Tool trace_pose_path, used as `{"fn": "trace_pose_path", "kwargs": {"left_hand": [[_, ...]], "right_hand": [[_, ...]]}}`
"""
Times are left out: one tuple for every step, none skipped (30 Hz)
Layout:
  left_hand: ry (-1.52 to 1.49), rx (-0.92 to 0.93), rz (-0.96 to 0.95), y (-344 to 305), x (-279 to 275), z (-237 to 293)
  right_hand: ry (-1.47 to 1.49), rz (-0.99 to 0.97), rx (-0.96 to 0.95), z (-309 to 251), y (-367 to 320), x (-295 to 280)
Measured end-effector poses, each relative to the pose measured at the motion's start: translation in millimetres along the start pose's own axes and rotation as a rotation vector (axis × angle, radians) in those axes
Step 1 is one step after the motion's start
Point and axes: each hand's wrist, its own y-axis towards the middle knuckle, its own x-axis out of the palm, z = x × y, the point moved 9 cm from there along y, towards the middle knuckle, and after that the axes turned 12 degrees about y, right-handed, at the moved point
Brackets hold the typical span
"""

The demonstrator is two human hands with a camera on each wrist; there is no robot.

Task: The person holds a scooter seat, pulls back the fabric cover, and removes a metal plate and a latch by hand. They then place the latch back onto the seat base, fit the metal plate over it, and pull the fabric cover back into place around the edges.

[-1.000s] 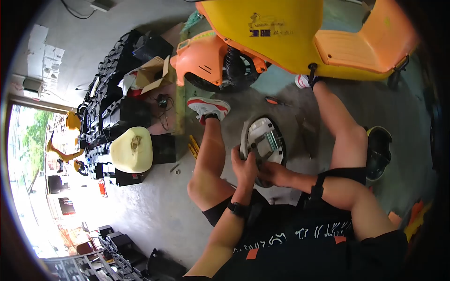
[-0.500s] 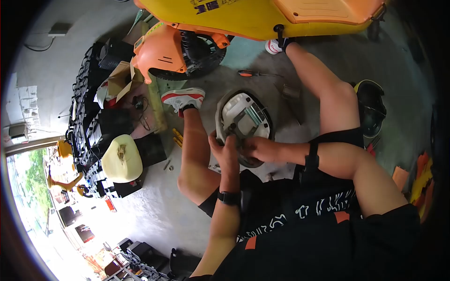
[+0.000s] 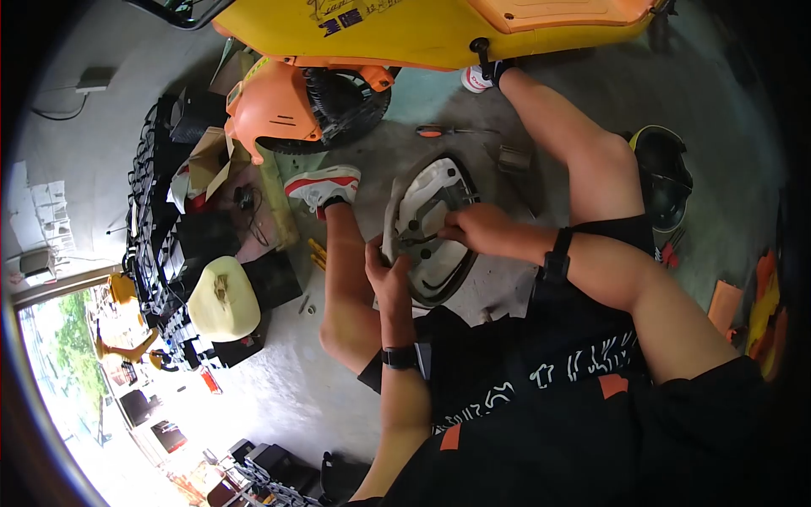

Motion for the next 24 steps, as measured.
{"fn": "trace_pose_path", "kwargs": {"left_hand": [[0.003,0.001,-0.004,2,0,-2],[0.046,0.074,-0.025,4,2,-1],[0.087,0.146,-0.045,6,5,3],[0.087,0.145,-0.045,8,5,1],[0.109,0.172,-0.052,9,6,1],[0.132,0.199,-0.058,9,8,5],[0.132,0.199,-0.060,8,9,8],[0.176,0.205,-0.067,6,10,11],[0.221,0.211,-0.075,5,12,15],[0.222,0.211,-0.078,5,12,15],[0.209,0.225,-0.107,4,15,16],[0.194,0.239,-0.135,3,18,18],[0.189,0.241,-0.132,3,19,19],[0.182,0.257,-0.143,3,20,22],[0.177,0.271,-0.157,2,22,25],[0.177,0.271,-0.161,3,22,26],[0.180,0.269,-0.157,2,23,26],[0.184,0.266,-0.153,0,23,27],[0.187,0.256,-0.161,-2,23,28],[0.225,0.263,-0.171,-3,24,31],[0.260,0.275,-0.179,-4,25,34],[0.260,0.273,-0.181,-3,25,32],[0.250,0.277,-0.185,-2,25,32],[0.239,0.282,-0.188,-1,26,31]], "right_hand": [[-0.038,0.061,-0.046,3,1,-3],[-0.038,0.063,-0.045,6,3,-7],[-0.060,0.048,-0.064,4,4,-11],[-0.083,0.032,-0.082,2,5,-13],[-0.083,0.031,-0.081,3,6,-16],[-0.108,0.041,-0.108,0,8,-19],[-0.132,0.052,-0.134,-1,9,-21],[-0.132,0.055,-0.132,0,11,-24],[-0.138,0.112,-0.223,-6,11,-29],[-0.146,0.168,-0.314,-12,9,-33],[-0.147,0.167,-0.313,-11,10,-32],[-0.187,0.180,-0.309,-10,11,-31],[-0.229,0.192,-0.306,-9,13,-32],[-0.234,0.192,-0.309,-8,14,-32],[-0.250,0.216,-0.310,-8,14,-32],[-0.264,0.241,-0.307,-7,13,-33],[-0.262,0.241,-0.300,-4,12,-32],[-0.297,0.235,-0.289,-5,13,-33],[-0.329,0.227,-0.275,-5,13,-32],[-0.323,0.222,-0.265,0,13,-29],[-0.317,0.276,-0.319,-3,12,-33],[-0.313,0.331,-0.375,-6,10,-36],[-0.316,0.333,-0.374,-5,10,-36],[-0.317,0.322,-0.344,-4,11,-36]]}}
